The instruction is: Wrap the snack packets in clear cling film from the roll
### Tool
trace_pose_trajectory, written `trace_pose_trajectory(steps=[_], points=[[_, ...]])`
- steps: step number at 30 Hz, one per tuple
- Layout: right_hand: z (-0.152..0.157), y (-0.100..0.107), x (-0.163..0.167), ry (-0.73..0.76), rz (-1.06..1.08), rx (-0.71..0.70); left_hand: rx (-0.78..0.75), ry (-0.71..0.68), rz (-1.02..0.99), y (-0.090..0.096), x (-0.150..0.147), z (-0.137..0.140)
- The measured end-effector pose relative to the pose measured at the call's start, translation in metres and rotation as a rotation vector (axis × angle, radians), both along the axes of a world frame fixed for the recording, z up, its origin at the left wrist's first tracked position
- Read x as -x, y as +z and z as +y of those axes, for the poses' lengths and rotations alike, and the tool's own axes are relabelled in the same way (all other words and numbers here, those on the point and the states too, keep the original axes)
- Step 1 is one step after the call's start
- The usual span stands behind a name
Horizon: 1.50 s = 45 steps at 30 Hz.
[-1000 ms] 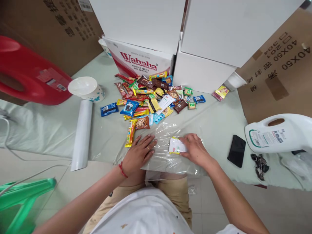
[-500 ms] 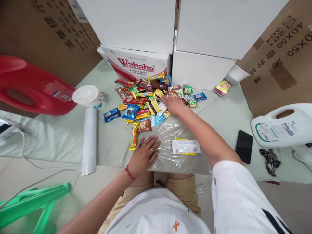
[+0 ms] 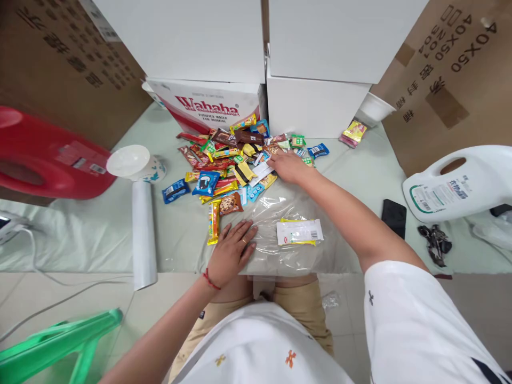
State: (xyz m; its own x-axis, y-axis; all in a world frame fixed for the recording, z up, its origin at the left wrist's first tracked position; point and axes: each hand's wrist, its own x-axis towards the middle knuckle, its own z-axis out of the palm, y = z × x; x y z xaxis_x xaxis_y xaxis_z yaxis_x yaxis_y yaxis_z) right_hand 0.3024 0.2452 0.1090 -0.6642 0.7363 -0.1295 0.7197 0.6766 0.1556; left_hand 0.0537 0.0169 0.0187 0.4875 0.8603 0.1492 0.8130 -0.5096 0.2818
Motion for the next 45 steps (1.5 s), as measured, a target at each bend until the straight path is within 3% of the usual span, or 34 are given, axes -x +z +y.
trace_pose_trajectory(steps=[6, 9, 13, 17, 20, 24, 28, 32, 36, 41, 45], points=[[0.015, -0.001, 0.047, -0.062, -0.079, 0.166, 0.027, 0.017, -0.011, 0.0, -0.001, -0.001], [0.001, 0.01, 0.036, -0.103, -0.103, 0.146, 0.047, 0.018, -0.034, 0.0, -0.001, 0.0], [-0.047, 0.031, -0.027, -0.198, -0.003, 0.139, 0.046, 0.009, -0.062, 0.0, 0.001, 0.0], [-0.122, 0.045, -0.083, -0.257, 0.162, 0.319, 0.037, 0.006, -0.068, -0.002, 0.003, 0.0], [-0.169, 0.042, -0.092, -0.274, 0.189, 0.443, 0.033, -0.007, -0.085, -0.004, 0.005, 0.003], [-0.193, 0.03, -0.078, -0.232, 0.148, 0.397, -0.016, -0.018, -0.167, -0.003, 0.004, 0.005], [-0.196, 0.019, -0.068, -0.178, 0.125, 0.347, -0.105, -0.018, -0.284, 0.01, -0.001, -0.002], [-0.179, 0.007, -0.084, -0.145, 0.312, 0.343, -0.186, 0.083, -0.374, 0.034, -0.014, 0.0], [-0.134, -0.01, -0.103, -0.303, 0.368, 0.186, -0.138, 0.086, -0.312, 0.051, -0.045, 0.048], [-0.096, -0.029, -0.101, -0.325, 0.249, 0.255, 0.036, -0.015, 0.018, 0.045, -0.083, 0.124], [-0.093, -0.036, -0.104, -0.358, 0.275, 0.304, 0.111, -0.085, 0.151, 0.037, -0.081, 0.149]])
